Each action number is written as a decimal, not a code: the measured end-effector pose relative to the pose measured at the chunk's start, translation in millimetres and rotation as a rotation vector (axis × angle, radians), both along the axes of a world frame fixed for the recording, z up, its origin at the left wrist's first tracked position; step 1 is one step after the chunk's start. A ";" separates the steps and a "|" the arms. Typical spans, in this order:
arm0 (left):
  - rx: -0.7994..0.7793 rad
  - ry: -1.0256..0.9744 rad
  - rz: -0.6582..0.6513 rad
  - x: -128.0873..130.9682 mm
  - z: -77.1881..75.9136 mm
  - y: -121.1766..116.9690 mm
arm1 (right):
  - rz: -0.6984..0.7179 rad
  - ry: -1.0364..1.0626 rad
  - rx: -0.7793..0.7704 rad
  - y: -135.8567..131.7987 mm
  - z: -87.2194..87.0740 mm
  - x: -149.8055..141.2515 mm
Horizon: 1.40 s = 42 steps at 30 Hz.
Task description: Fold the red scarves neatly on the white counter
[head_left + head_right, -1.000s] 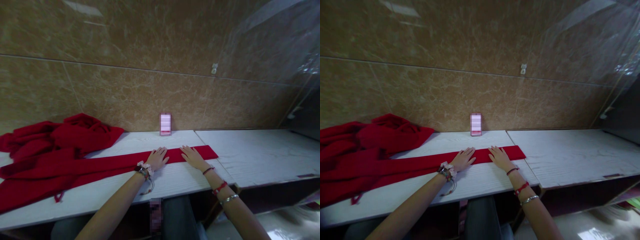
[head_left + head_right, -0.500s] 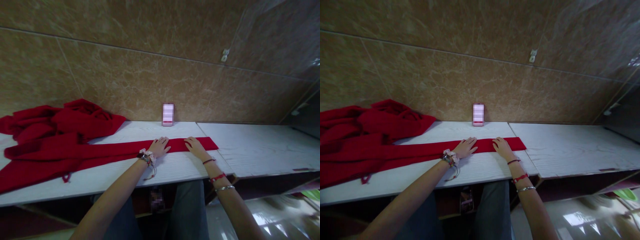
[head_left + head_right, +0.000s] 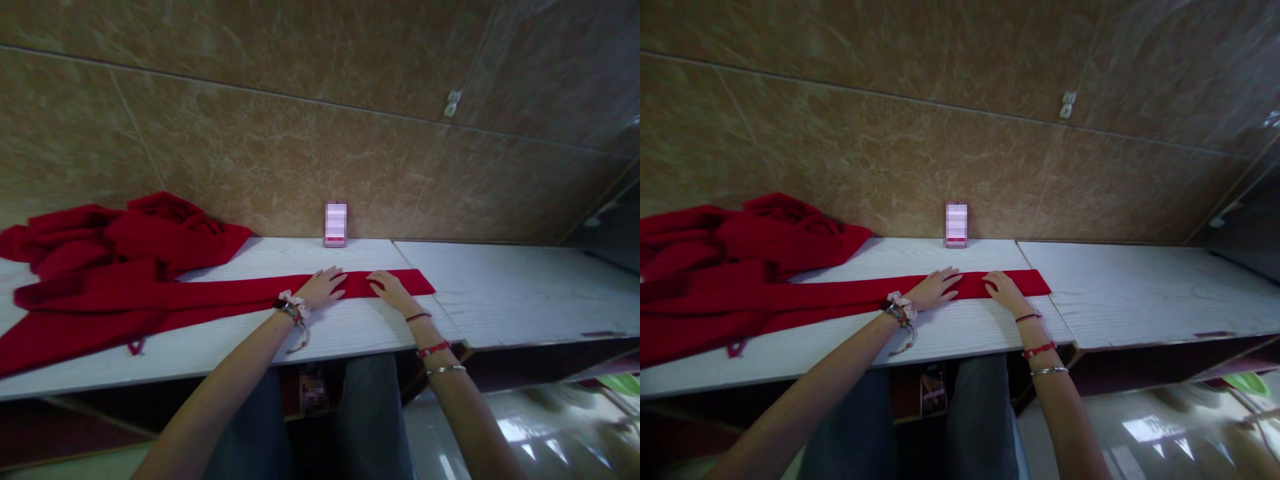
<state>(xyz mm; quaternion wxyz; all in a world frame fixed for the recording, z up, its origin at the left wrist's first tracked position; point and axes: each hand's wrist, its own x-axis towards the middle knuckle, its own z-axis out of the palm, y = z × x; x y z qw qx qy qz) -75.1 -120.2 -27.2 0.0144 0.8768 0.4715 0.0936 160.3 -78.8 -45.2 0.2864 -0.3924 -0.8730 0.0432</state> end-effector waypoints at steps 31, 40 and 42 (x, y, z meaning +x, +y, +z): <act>0.012 -0.093 -0.241 -3.9 10.4 -2.2 | 0.150 -0.031 -0.148 -13.8 11.9 0.1; 0.107 -0.090 -0.098 1.5 -0.1 -0.1 | 0.133 0.056 -0.146 -17.0 14.9 -7.1; 0.042 -0.033 -0.042 1.7 -4.7 0.0 | 0.141 0.064 -0.119 -16.7 14.0 -9.1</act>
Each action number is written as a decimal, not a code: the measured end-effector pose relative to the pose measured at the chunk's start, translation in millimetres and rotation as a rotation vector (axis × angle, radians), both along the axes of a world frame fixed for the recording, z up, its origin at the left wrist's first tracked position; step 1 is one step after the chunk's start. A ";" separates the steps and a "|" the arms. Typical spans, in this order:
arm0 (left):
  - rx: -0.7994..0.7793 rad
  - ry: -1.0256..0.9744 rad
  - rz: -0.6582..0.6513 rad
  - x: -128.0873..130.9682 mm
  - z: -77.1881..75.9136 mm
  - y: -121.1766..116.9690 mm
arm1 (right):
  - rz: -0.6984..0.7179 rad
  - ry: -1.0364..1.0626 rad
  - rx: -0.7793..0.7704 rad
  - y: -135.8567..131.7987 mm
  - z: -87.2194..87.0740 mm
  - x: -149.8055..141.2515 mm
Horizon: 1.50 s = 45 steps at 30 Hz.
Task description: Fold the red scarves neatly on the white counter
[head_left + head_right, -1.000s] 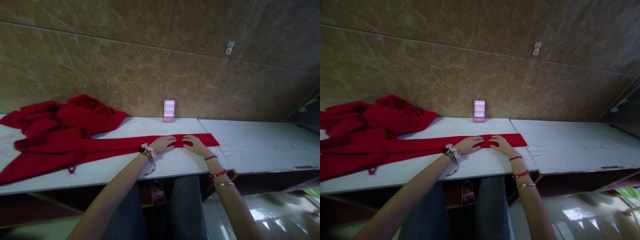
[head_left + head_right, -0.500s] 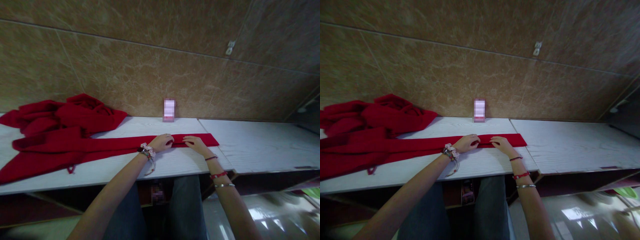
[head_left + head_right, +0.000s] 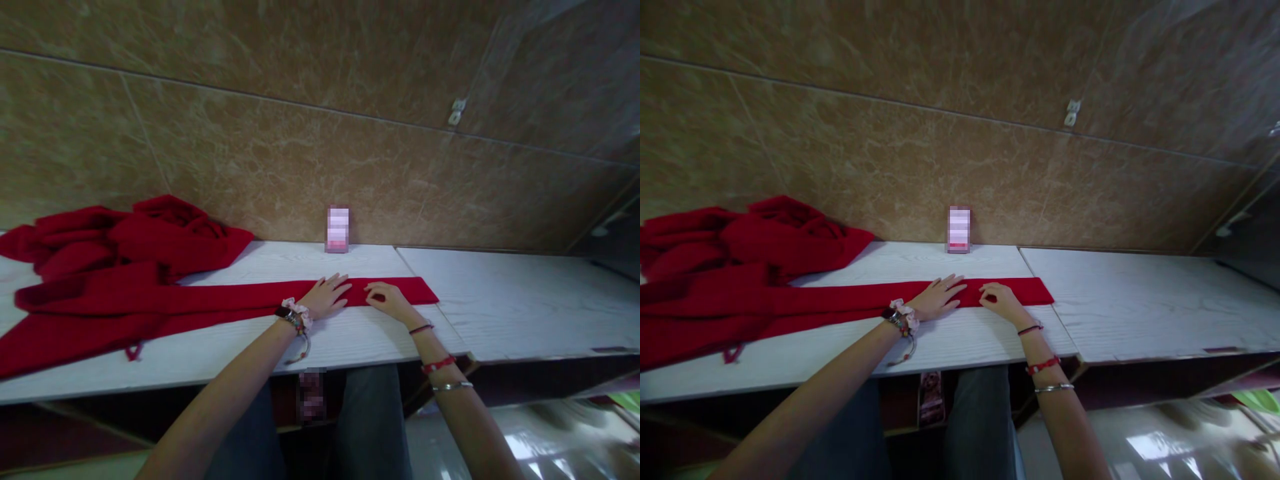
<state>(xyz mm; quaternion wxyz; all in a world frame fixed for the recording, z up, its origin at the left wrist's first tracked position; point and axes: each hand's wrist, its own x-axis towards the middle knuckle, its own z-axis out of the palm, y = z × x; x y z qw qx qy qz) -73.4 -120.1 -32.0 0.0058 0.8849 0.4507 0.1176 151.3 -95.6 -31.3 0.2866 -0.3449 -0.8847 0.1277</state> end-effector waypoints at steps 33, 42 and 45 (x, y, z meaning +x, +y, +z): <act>-0.206 0.122 0.066 1.8 6.5 -4.9 | -0.671 -0.721 -0.188 23.4 -1.6 77.8; -0.196 0.115 0.071 0.8 8.6 -6.7 | -0.409 -0.560 0.121 9.5 15.1 0.3; -0.187 0.112 0.068 1.2 5.8 -6.7 | -0.277 -0.553 0.102 4.1 1.4 -17.4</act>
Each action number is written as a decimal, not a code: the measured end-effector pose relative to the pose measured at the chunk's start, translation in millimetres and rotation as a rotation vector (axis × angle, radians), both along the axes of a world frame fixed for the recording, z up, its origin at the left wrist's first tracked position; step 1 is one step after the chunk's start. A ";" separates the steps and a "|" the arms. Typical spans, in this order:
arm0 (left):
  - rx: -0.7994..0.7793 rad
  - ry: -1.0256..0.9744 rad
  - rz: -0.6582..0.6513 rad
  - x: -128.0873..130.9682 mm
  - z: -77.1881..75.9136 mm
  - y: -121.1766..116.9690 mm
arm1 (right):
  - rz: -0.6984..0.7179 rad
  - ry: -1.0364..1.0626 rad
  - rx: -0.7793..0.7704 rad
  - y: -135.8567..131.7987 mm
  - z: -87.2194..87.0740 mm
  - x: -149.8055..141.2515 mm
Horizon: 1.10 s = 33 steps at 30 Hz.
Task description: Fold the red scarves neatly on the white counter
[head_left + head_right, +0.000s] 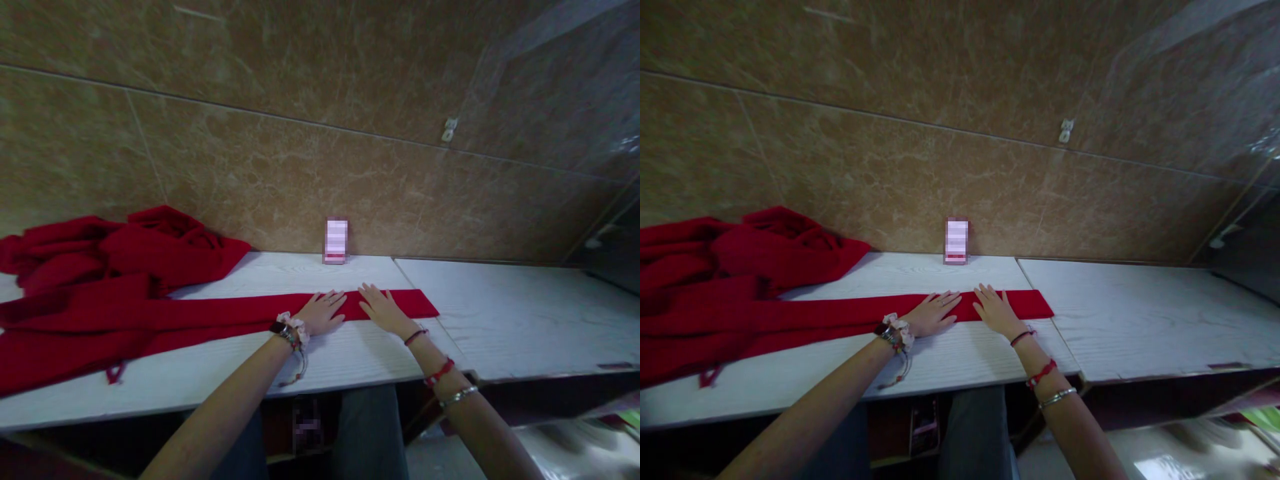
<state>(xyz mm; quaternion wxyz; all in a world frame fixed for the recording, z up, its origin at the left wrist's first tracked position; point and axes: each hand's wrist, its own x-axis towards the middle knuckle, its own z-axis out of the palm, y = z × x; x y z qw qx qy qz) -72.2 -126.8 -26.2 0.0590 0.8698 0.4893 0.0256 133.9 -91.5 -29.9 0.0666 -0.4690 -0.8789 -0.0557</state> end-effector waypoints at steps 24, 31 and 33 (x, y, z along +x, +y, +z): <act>0.123 0.144 0.044 -185.7 20.0 -70.6 | -0.181 -0.091 0.012 21.2 -23.2 65.8; 0.246 0.311 0.176 -221.9 22.4 -91.1 | -0.053 -0.043 0.097 14.5 9.7 10.4; 0.279 0.327 0.252 -231.0 20.1 -99.1 | 0.180 0.071 0.012 4.8 17.7 -26.2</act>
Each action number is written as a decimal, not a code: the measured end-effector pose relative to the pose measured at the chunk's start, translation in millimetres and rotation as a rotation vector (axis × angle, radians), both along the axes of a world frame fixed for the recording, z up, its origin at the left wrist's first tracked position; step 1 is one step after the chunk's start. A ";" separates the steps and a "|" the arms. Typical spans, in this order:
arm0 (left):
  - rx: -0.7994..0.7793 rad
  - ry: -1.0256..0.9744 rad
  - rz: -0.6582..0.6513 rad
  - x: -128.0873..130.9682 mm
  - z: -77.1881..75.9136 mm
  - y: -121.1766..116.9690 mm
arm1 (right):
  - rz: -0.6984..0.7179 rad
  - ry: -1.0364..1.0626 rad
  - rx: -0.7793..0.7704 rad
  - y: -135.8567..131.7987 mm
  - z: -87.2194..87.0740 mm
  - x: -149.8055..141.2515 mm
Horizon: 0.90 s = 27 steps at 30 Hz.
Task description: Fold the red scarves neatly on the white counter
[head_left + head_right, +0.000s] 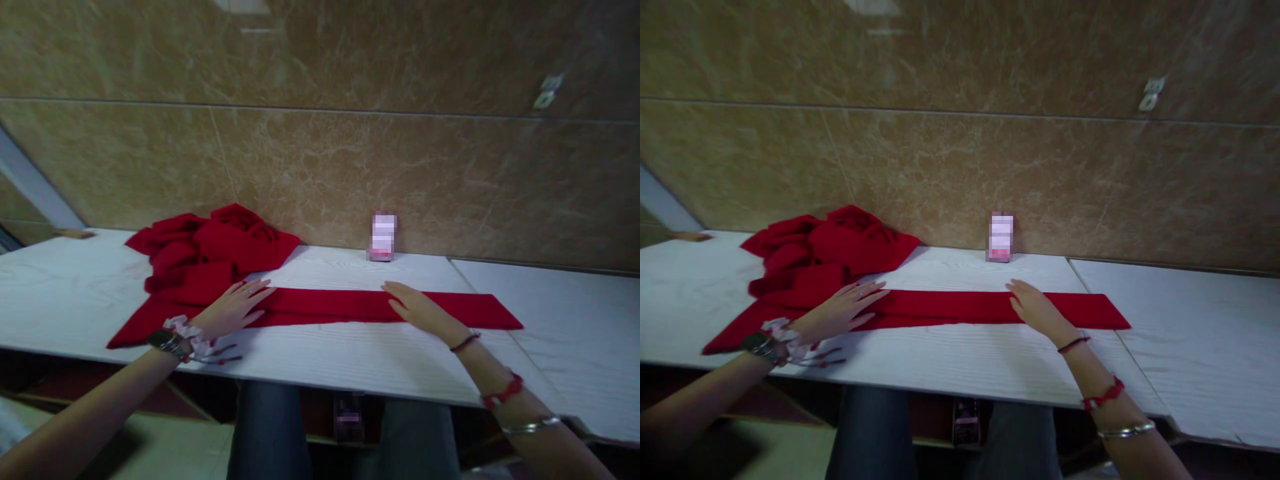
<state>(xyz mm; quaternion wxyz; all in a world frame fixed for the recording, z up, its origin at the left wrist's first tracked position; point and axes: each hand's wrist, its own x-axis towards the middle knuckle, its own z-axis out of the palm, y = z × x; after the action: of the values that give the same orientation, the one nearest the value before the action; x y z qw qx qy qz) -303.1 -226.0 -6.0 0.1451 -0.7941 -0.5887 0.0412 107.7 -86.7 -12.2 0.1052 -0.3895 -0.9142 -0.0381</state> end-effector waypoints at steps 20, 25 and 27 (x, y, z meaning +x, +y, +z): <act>-0.127 -0.089 -0.127 -8.5 -0.5 -16.5 | 0.318 -0.013 -0.048 -31.0 -17.7 -82.7; -0.135 -0.095 -0.063 -10.0 -15.1 -22.7 | 0.324 0.087 -0.080 -28.6 -17.7 -79.0; -0.136 -0.123 -0.074 -11.0 -13.3 -22.5 | 0.340 0.108 -0.090 -28.4 -18.4 -75.3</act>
<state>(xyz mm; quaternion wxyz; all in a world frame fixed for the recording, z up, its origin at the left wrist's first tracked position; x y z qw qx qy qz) -314.1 -248.5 -19.4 0.0556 -0.8245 -0.5625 0.0268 32.4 -115.1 -30.6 0.1415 -0.2353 -0.9606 0.0420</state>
